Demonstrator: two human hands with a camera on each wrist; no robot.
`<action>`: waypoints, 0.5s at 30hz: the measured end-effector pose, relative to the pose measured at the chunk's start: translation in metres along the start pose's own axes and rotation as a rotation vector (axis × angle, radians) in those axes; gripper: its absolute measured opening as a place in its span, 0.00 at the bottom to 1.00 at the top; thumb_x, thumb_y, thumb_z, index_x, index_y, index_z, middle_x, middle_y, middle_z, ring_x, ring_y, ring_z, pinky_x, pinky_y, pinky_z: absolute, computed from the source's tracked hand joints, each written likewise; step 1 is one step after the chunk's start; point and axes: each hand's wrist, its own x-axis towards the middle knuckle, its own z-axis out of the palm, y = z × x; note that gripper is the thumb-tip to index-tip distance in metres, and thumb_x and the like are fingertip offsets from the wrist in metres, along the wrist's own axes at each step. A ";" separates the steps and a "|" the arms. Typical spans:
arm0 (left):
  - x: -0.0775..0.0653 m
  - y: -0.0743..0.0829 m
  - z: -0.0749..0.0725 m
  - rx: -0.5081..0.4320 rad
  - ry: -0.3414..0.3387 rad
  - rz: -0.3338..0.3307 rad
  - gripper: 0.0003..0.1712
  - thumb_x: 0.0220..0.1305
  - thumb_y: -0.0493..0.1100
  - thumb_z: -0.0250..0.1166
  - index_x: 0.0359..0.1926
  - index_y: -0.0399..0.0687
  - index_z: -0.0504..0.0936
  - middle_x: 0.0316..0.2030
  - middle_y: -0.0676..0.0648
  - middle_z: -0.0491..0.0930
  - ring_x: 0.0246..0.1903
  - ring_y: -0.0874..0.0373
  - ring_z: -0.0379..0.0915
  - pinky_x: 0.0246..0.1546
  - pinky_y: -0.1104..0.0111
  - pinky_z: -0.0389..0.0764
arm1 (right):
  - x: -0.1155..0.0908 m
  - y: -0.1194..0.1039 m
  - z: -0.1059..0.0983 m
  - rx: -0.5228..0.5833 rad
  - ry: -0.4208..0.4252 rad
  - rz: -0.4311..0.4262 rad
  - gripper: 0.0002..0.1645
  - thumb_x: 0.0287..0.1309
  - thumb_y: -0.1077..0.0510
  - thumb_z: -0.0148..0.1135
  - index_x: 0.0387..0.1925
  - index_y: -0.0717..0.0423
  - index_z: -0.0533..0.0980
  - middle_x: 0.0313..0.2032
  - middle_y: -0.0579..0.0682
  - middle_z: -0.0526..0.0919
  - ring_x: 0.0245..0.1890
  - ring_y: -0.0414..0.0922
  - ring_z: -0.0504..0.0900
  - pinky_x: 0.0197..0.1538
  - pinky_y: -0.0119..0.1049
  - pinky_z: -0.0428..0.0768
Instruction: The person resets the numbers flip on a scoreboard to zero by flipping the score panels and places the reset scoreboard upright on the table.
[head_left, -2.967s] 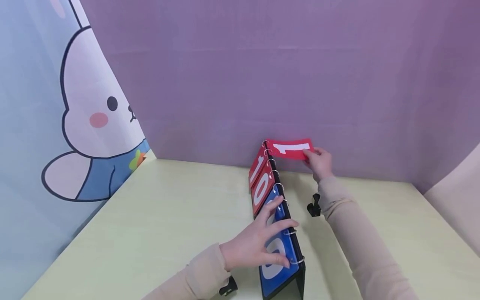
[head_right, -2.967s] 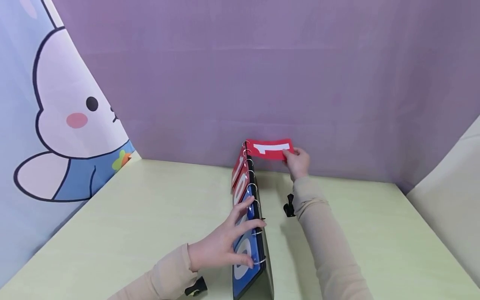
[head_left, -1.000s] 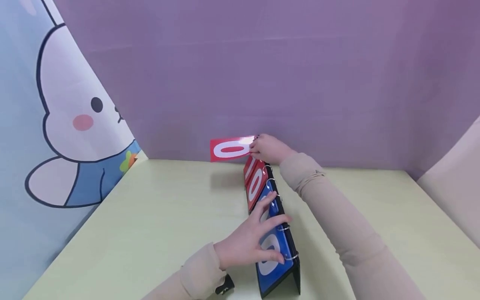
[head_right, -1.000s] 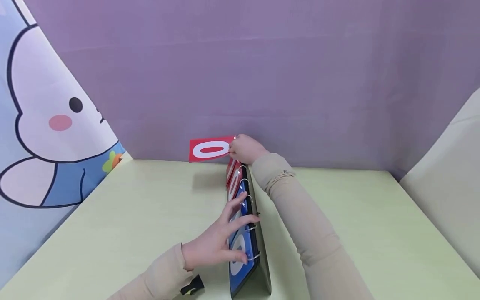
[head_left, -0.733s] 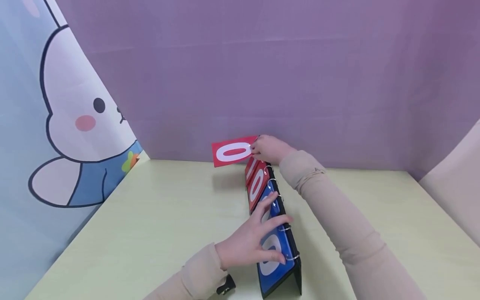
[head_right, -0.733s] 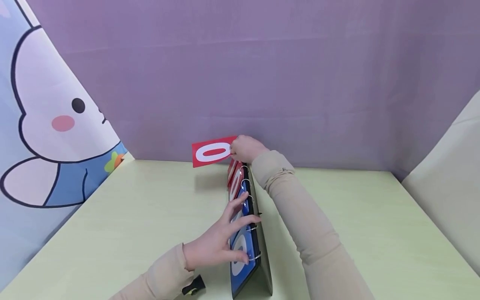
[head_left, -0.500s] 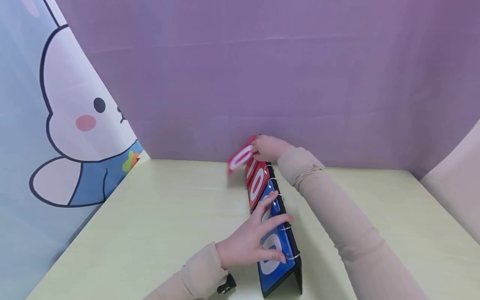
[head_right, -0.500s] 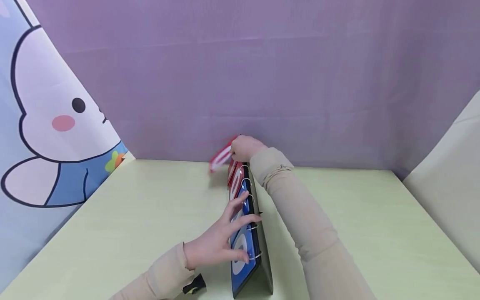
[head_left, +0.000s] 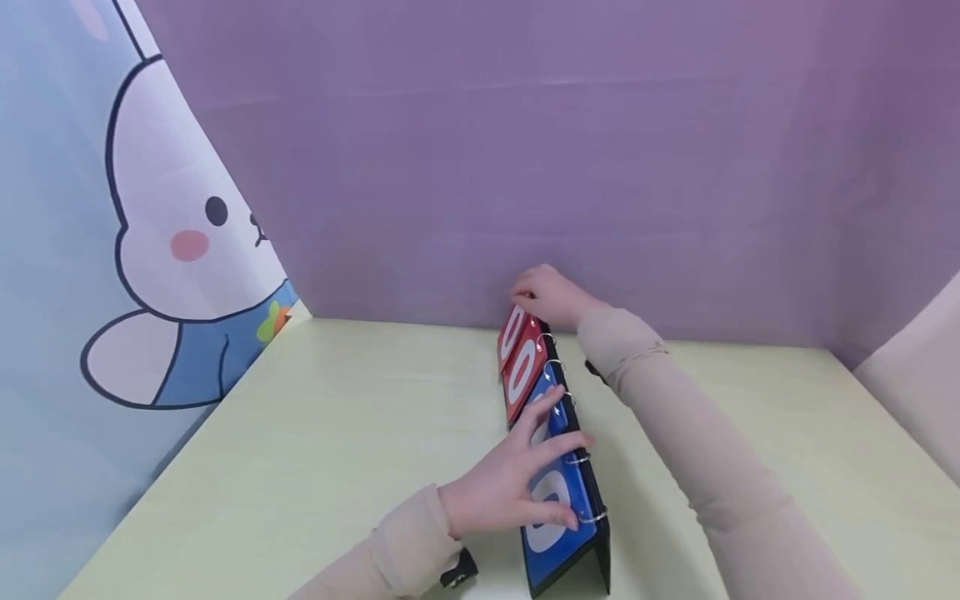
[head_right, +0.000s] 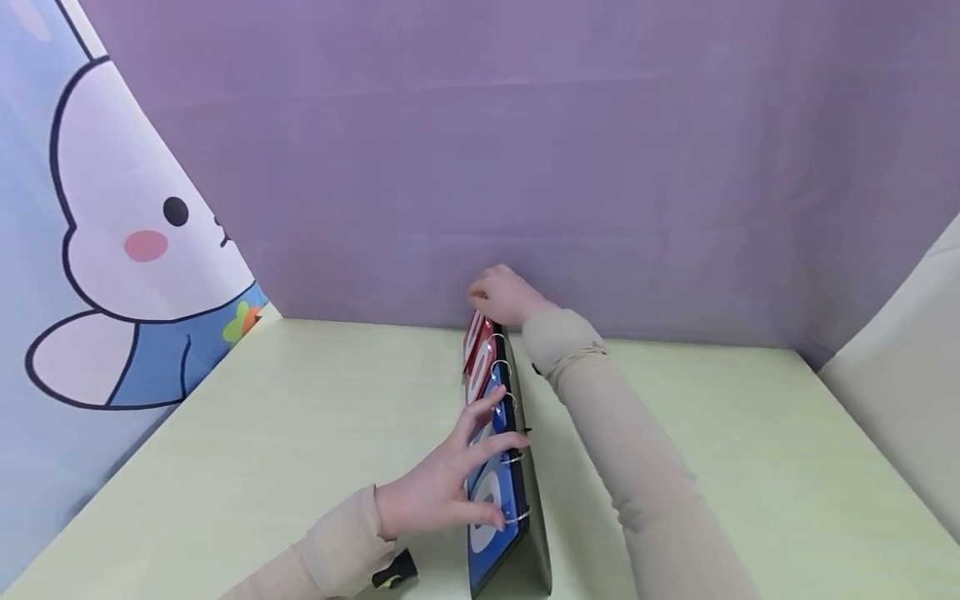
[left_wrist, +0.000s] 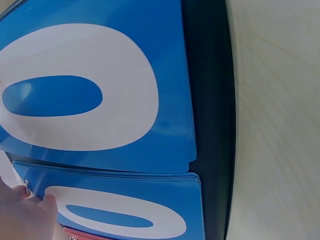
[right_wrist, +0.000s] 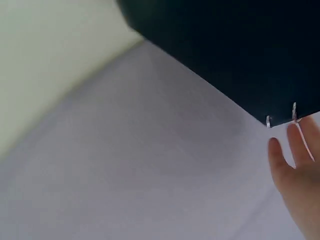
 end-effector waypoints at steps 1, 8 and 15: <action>0.001 0.000 0.000 0.003 -0.002 0.002 0.42 0.52 0.55 0.68 0.67 0.61 0.62 0.74 0.50 0.28 0.74 0.51 0.30 0.64 0.49 0.66 | -0.004 0.004 -0.001 0.060 0.046 0.011 0.17 0.66 0.59 0.52 0.49 0.65 0.78 0.53 0.62 0.78 0.60 0.58 0.69 0.66 0.51 0.63; 0.002 0.001 -0.010 0.023 -0.044 0.012 0.47 0.54 0.54 0.69 0.71 0.63 0.55 0.74 0.52 0.27 0.74 0.51 0.34 0.64 0.51 0.66 | -0.046 0.034 0.004 0.267 0.076 0.168 0.21 0.67 0.59 0.50 0.55 0.68 0.72 0.55 0.66 0.76 0.55 0.61 0.74 0.61 0.55 0.70; 0.011 -0.011 -0.047 0.094 0.008 0.022 0.42 0.65 0.49 0.61 0.73 0.55 0.49 0.74 0.46 0.36 0.71 0.45 0.48 0.62 0.50 0.68 | -0.080 0.037 0.019 0.505 -0.097 0.220 0.24 0.71 0.55 0.45 0.60 0.68 0.68 0.57 0.68 0.73 0.52 0.59 0.77 0.55 0.50 0.78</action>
